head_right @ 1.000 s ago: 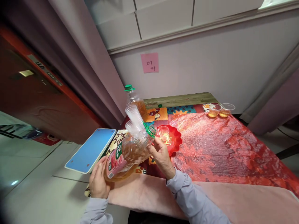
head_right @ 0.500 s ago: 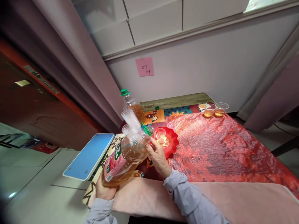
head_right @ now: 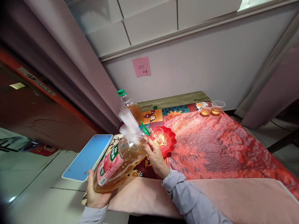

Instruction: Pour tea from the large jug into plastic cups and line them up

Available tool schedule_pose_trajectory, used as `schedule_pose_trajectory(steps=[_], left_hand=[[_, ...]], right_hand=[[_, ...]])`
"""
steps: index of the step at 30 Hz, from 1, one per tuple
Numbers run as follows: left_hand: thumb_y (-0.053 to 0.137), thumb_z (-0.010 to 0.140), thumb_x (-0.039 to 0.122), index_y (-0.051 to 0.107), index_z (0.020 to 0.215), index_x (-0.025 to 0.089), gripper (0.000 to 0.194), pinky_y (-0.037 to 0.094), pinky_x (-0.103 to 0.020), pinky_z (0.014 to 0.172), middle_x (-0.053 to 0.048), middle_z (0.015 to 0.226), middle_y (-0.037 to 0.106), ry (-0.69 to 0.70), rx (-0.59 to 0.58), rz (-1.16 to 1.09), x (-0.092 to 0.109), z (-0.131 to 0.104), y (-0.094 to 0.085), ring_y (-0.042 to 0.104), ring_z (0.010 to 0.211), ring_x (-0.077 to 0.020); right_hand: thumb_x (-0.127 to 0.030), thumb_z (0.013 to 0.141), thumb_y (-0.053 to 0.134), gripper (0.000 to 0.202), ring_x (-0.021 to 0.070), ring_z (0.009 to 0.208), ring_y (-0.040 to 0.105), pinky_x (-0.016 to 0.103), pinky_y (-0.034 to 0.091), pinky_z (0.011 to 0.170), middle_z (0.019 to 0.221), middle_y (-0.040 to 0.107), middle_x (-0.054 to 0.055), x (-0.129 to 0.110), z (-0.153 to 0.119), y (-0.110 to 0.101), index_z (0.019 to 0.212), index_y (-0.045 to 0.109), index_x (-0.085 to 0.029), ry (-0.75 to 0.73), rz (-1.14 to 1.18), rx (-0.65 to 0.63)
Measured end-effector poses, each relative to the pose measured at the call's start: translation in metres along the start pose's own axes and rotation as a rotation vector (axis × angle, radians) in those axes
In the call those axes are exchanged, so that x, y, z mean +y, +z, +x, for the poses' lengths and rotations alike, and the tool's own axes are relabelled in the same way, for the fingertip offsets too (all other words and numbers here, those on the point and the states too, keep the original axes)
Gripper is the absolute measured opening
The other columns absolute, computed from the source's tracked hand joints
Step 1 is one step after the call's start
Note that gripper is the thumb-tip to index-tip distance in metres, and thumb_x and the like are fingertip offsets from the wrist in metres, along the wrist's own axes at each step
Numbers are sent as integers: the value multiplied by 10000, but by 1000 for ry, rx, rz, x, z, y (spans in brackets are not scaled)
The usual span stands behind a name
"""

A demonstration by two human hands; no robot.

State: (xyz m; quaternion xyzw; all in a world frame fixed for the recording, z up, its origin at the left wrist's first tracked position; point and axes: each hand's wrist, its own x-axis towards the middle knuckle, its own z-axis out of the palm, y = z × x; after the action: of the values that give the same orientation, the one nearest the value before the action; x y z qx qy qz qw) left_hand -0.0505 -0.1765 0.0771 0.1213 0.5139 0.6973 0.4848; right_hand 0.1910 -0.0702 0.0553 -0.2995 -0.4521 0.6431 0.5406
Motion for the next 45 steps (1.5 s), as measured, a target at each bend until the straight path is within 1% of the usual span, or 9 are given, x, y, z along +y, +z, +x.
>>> schedule_pose_trajectory(steps=[3, 7, 12, 15, 21, 28, 33, 41, 45], left_hand=[[581, 928, 805, 826, 1278, 378, 604, 531, -717, 1145, -92, 1386, 796, -7, -108, 18, -2, 10, -18, 658, 1409, -449], [586, 957, 749, 818, 1301, 402, 541, 499, -714, 1183, -76, 1443, 769, 22, -179, 60, 0, 16, -30, 613, 1466, -437], [579, 940, 782, 840, 1237, 411, 543, 495, -730, 1184, -53, 1417, 783, 24, -89, 109, 5, 11, -20, 586, 1488, -454], [565, 929, 804, 833, 1262, 413, 580, 502, -750, 1174, -52, 1403, 790, 48, -97, 146, 7, 8, -13, 582, 1484, -475], [583, 942, 777, 824, 1276, 378, 574, 490, -746, 1189, -42, 1362, 806, 8, -82, 88, 10, 9, -10, 578, 1484, -472], [465, 1100, 540, 711, 1494, 294, 526, 430, -651, 1253, -123, 1461, 731, -117, -424, -302, 13, 9, -19, 664, 1401, -389], [468, 1107, 507, 642, 1574, 296, 541, 490, -625, 1217, -138, 1464, 723, -142, -388, -357, 16, 7, -15, 703, 1346, -384], [545, 1078, 500, 558, 1646, 290, 605, 480, -652, 1215, -158, 1444, 724, -103, -277, -278, 22, 4, -4, 724, 1302, -407], [565, 1072, 489, 590, 1618, 272, 589, 474, -665, 1213, -164, 1444, 727, -97, -233, -229, 24, 0, 1, 714, 1318, -413]], right_hand=[[-723, 942, 732, 720, 250, 916, 752, 355, 632, 709, 1193, 819, 57, -2, -2, 1, 1538, 685, -322, 107, 54, 41], [-684, 943, 744, 636, 278, 1146, 755, 390, 672, 844, 1377, 775, 43, -9, -4, 4, 1482, 725, -347, 148, 177, 5], [-701, 949, 736, 644, 304, 1279, 736, 464, 679, 967, 1447, 750, 38, -13, -4, 5, 1499, 698, -367, 182, 211, -29], [-703, 960, 724, 610, 307, 1361, 703, 478, 665, 1018, 1503, 720, 38, -13, -3, 5, 1481, 697, -387, 181, 230, -61], [-712, 943, 745, 578, 290, 1277, 740, 457, 654, 1011, 1387, 776, 50, -14, -2, 4, 1402, 731, -361, 192, 276, -52], [-728, 917, 772, 583, 271, 1233, 747, 367, 642, 935, 1359, 787, 45, -15, -2, 4, 1337, 747, -324, 242, 308, -17], [-757, 896, 778, 587, 275, 1213, 750, 373, 647, 903, 1351, 789, 38, -14, -2, 4, 1310, 755, -341, 233, 308, -14], [-766, 865, 803, 610, 251, 1119, 753, 347, 639, 858, 1244, 802, 40, -16, -1, 4, 1262, 751, -305, 236, 319, -25], [-778, 848, 813, 604, 236, 1067, 747, 342, 639, 865, 1174, 802, 34, -15, 1, 4, 1206, 760, -295, 237, 327, -24]])
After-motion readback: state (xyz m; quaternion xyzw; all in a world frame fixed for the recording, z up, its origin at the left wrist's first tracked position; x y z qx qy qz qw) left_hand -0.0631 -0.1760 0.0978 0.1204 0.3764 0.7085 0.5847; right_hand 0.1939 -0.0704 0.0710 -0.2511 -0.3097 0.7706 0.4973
